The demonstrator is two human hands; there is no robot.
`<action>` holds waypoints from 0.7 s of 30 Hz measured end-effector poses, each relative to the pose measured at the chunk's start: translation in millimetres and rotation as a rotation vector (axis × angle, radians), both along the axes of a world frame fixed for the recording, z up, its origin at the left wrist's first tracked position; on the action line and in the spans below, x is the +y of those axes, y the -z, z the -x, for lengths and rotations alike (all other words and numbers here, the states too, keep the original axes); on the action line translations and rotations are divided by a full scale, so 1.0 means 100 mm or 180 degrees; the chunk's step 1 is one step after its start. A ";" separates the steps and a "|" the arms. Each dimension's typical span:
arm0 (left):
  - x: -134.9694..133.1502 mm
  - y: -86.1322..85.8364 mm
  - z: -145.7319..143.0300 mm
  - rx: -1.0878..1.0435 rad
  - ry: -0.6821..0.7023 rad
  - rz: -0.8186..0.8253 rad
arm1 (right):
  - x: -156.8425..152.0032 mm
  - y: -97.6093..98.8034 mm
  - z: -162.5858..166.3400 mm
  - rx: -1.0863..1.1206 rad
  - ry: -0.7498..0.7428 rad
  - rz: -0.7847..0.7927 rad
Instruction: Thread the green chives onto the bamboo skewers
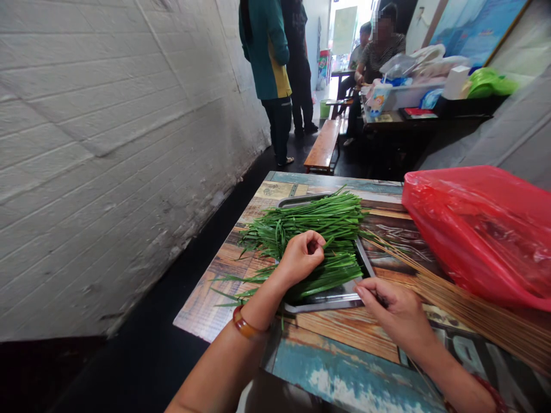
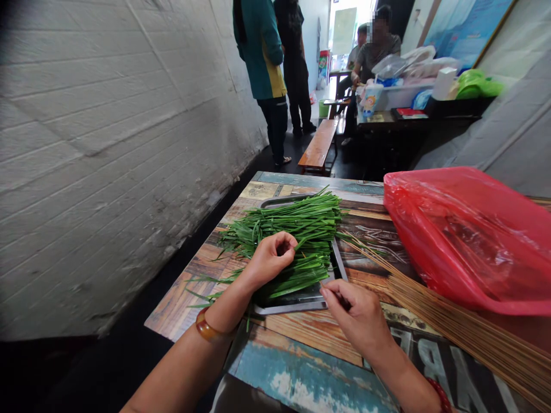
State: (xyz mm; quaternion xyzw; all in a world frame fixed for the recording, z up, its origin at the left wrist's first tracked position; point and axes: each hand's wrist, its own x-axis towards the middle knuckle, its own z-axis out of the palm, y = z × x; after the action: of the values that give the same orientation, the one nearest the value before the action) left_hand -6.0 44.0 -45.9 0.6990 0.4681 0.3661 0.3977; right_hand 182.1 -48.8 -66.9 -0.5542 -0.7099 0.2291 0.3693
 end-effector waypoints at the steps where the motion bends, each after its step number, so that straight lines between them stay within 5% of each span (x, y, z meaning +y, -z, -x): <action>1: 0.00 0.01 0.00 0.0010 0.0008 0.0011 | 0.00 0.00 0.00 0.0014 0.0004 -0.0004; 21: -0.01 0.01 -0.01 -0.0117 -0.0020 0.0094 | 0.01 0.05 0.01 0.0294 0.0032 -0.0019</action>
State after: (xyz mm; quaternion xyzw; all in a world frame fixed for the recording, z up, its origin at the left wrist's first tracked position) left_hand -5.3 43.0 -46.5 0.6848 0.4682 0.3733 0.4153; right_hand 181.2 -48.1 -71.7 -0.5455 -0.6900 0.2504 0.4045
